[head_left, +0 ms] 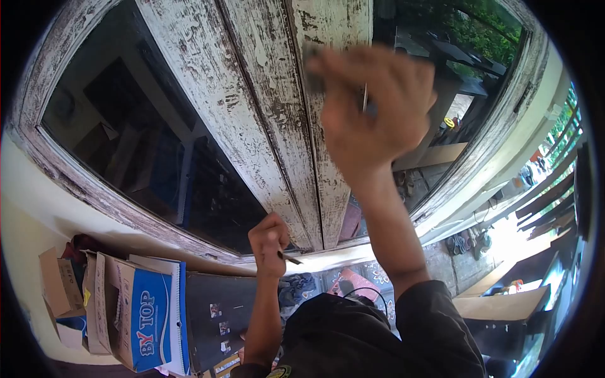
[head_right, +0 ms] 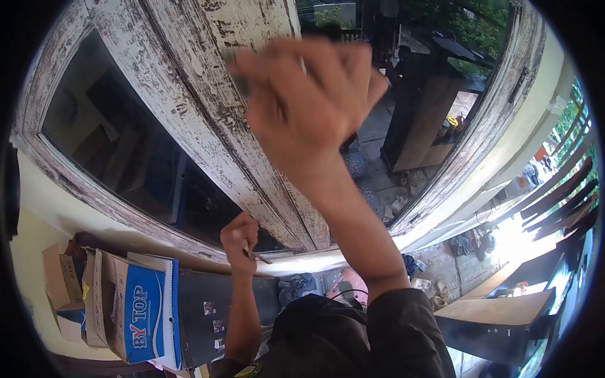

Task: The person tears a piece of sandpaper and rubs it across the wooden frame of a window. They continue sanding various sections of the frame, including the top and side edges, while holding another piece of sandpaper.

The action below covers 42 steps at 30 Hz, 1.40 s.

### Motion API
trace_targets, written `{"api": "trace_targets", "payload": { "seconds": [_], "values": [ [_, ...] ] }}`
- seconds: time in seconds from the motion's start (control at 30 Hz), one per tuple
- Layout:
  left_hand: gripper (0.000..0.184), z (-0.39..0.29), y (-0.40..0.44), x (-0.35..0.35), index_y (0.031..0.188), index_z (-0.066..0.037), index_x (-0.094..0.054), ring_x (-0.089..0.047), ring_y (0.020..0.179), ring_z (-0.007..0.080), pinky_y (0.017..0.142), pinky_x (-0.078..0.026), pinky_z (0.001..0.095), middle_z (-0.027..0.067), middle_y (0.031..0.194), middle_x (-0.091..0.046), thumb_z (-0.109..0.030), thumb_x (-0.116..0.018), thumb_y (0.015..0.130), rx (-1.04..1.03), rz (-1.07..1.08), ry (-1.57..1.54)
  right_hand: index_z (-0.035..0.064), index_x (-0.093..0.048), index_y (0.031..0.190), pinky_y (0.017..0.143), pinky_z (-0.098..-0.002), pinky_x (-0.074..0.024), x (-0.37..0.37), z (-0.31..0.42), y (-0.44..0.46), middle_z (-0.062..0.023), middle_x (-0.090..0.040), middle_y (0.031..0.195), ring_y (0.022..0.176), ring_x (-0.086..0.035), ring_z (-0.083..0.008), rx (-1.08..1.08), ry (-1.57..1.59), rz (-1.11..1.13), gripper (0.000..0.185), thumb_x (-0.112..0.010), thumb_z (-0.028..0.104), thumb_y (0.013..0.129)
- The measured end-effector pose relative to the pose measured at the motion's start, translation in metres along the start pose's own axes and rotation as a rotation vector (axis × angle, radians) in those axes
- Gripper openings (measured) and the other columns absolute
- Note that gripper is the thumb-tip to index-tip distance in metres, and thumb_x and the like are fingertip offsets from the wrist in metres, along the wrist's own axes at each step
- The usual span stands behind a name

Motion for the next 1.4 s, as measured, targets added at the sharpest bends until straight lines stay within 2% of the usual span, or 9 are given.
{"api": "trace_targets", "payload": {
  "seconds": [0.1,0.17,0.23,0.4,0.6,0.67,0.9,1.17,1.4],
  "values": [
    [0.054,-0.012,0.004,-0.021,0.056,0.001,-0.046,-0.042,0.050,0.0102,0.047,-0.032,0.0258,0.0055,0.062,-0.046,-0.032,-0.040,0.098,-0.002,-0.011,0.075,0.0146,-0.068,0.074,0.059,-0.0282,-0.0379,-0.015,-0.009,0.047,-0.0007,-0.064,0.073,0.062,-0.053,-0.0136,0.124,0.001,-0.126,0.017,-0.073,0.002,0.063],
    [0.044,-0.019,0.009,-0.028,0.067,0.001,-0.055,-0.045,0.053,0.0093,0.050,-0.035,0.0243,0.0042,0.062,-0.049,-0.023,-0.039,0.100,-0.025,-0.025,0.017,0.0146,-0.067,0.073,0.060,-0.0278,-0.0375,-0.018,-0.010,0.057,-0.0020,-0.064,0.071,0.059,-0.052,-0.0146,-0.153,0.133,0.051,0.017,-0.073,0.002,0.063],
    [0.032,-0.035,0.017,-0.030,0.082,0.001,-0.057,-0.045,0.055,0.0077,0.052,-0.034,0.0229,0.0023,0.062,-0.049,-0.021,-0.042,0.099,-0.059,-0.239,-0.005,0.0242,-0.069,0.068,0.065,-0.0299,-0.0261,-0.010,-0.015,0.022,0.0101,-0.060,0.073,0.068,-0.046,-0.0117,0.010,0.044,0.019,0.018,-0.071,0.007,0.062],
    [0.007,-0.056,0.030,-0.023,0.092,-0.001,-0.059,-0.039,0.059,0.0004,0.054,-0.029,0.0173,-0.0025,0.063,-0.049,-0.008,-0.058,0.091,-0.166,-0.243,-0.001,0.0204,-0.071,0.077,0.073,-0.0323,-0.0287,0.079,-0.006,-0.115,0.0098,-0.062,0.082,0.070,-0.045,-0.0128,-0.090,-0.062,0.403,0.020,-0.074,0.008,0.062],
    [0.025,-0.059,0.045,-0.052,0.090,-0.003,-0.060,-0.035,0.053,0.0003,0.048,-0.027,0.0167,-0.0062,0.059,-0.044,-0.004,-0.078,0.073,-0.158,-0.354,0.276,0.0122,-0.065,0.070,0.067,-0.0324,-0.0346,0.154,-0.014,-0.216,0.0004,-0.059,0.076,0.068,-0.050,-0.0206,-0.346,-0.093,0.623,0.017,-0.071,-0.002,0.065],
    [0.036,-0.044,0.046,-0.063,0.087,-0.003,-0.061,-0.035,0.051,-0.0006,0.046,-0.026,0.0163,-0.0069,0.058,-0.044,-0.004,-0.086,0.061,-0.119,-0.377,0.382,0.0057,-0.063,0.074,0.066,-0.0349,-0.0401,0.188,-0.037,-0.240,-0.0067,-0.058,0.078,0.071,-0.054,-0.0249,-0.671,-0.113,0.573,0.015,-0.068,-0.007,0.069],
    [0.039,-0.060,0.072,-0.073,0.078,-0.002,-0.058,-0.035,0.051,-0.0004,0.044,-0.029,0.0164,-0.0046,0.054,-0.046,-0.007,-0.090,0.056,-0.378,-0.543,0.365,0.0022,-0.058,0.078,0.055,-0.0295,-0.0372,0.277,-0.092,-0.250,-0.0072,-0.055,0.080,0.065,-0.047,-0.0180,-0.960,-0.152,0.615,0.013,-0.066,-0.007,0.075],
    [0.031,-0.140,0.121,-0.081,0.070,-0.005,-0.058,-0.037,0.049,-0.0008,0.044,-0.028,0.0154,-0.0051,0.055,-0.048,-0.008,-0.088,0.060,-0.615,-0.716,0.416,0.0021,-0.057,0.077,0.064,-0.0316,-0.0401,0.239,-0.105,-0.228,-0.0076,-0.053,0.080,0.073,-0.051,-0.0200,-0.915,0.084,0.749,0.013,-0.065,-0.007,0.075],
    [0.039,-0.130,0.107,-0.087,0.085,-0.004,-0.059,-0.037,0.050,-0.0006,0.046,-0.028,0.0147,-0.0058,0.058,-0.046,-0.010,-0.088,0.061,-0.505,-0.727,0.453,0.0021,-0.048,0.093,0.058,-0.0240,-0.0470,0.232,-0.094,-0.243,-0.0073,-0.055,0.082,0.063,-0.052,-0.0100,-1.248,0.397,0.533,0.006,-0.054,0.002,0.091]
  ]
}}
Point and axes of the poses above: each hand's wrist, its own y-axis towards the middle knuckle, its own x-axis out of the back of the hand, z = x × y, the point moved 5 cm from there along y, towards the middle knuckle
